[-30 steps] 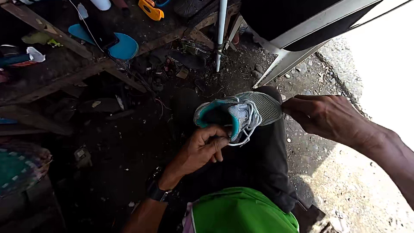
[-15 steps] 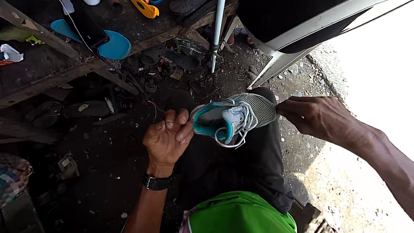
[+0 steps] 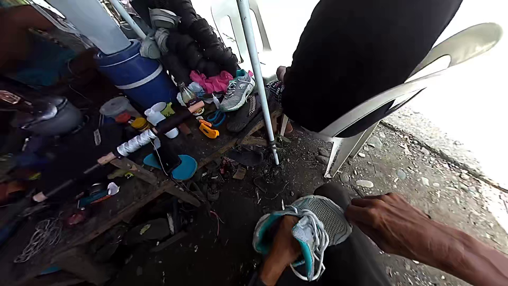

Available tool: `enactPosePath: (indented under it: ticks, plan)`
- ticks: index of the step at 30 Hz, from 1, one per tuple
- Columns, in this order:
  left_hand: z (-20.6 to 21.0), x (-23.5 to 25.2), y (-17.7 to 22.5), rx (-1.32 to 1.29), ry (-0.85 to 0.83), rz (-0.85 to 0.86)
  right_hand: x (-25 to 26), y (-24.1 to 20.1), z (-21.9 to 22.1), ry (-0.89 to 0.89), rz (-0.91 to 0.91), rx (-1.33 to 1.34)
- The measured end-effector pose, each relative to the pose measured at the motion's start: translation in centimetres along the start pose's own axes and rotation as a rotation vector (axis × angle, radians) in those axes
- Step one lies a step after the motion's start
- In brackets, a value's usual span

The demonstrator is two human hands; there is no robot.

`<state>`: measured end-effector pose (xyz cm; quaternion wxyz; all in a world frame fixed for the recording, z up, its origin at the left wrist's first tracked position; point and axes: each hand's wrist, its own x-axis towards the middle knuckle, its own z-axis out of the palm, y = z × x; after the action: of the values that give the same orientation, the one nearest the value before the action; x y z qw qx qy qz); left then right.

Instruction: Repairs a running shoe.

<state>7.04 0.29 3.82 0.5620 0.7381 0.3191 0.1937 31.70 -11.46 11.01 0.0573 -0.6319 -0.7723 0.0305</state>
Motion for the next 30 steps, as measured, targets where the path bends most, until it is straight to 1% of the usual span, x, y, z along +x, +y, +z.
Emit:
enactPosePath:
  ticks: [2,3,5,6,9,11,13,14,16,18,19,21,23,25,27,29,30]
  plan:
    - [-0.4,-0.3,0.1,-0.199,-0.055,-0.022,0.0,0.3,0.1,-0.007,-0.009,-0.007]
    - [-0.5,-0.5,0.3,-0.262,-0.076,-0.071,0.0,0.4,-0.1,-0.027,-0.009,-0.002]
    - [-0.8,-0.8,1.5,-0.281,-0.125,-0.175,0.1,0.3,-0.4,-0.078,-0.008,0.001]
    - [-1.1,-1.0,2.3,-0.259,-0.154,-0.197,0.2,0.2,-0.5,-0.091,-0.015,0.001]
    - [-1.1,-1.3,3.3,-0.307,-0.204,-0.195,0.3,0.0,-0.8,-0.149,-0.023,0.003]
    - [-1.1,-1.4,2.6,-0.256,-0.219,-0.075,0.5,-0.1,-1.0,-0.182,-0.019,0.006]
    - [-1.3,-1.4,2.1,-0.268,-0.23,-0.011,0.7,-0.2,-1.1,-0.201,-0.018,0.006]
    - [-1.4,-1.5,2.1,-0.301,-0.239,-0.012,0.8,-0.3,-1.2,-0.21,-0.02,0.006]
    - [-1.6,-1.7,1.6,-0.412,-0.265,-0.068,1.0,-0.4,-1.4,-0.258,-0.009,0.009]
    - [-1.5,-1.6,0.5,-0.354,-0.278,-0.122,1.2,-0.6,-1.6,-0.312,0.009,0.012]
    - [-1.4,-1.5,-0.3,-0.37,-0.295,-0.154,1.4,-0.7,-1.8,-0.344,0.024,0.02]
    - [-0.9,-1.0,-0.8,-0.36,-0.299,-0.253,1.7,-1.0,-2.1,-0.383,0.05,0.032]
    - [0.3,-0.2,-2.6,-0.343,-0.291,-0.254,1.8,-1.3,-2.3,-0.408,0.064,0.038]
    - [0.7,0.0,-3.6,-0.239,-0.3,-0.206,2.0,-1.3,-2.4,-0.419,0.071,0.033]
    - [0.5,-0.4,-2.9,-0.358,-0.258,-0.226,2.3,-1.5,-2.7,-0.469,0.1,0.037]
    - [-0.5,-1.3,0.4,-0.562,-0.172,-0.279,2.6,-1.8,-2.9,-0.514,0.132,0.04]
    - [-0.7,-1.6,1.4,-0.671,-0.15,-0.296,2.8,-2.0,-3.0,-0.544,0.154,0.039]
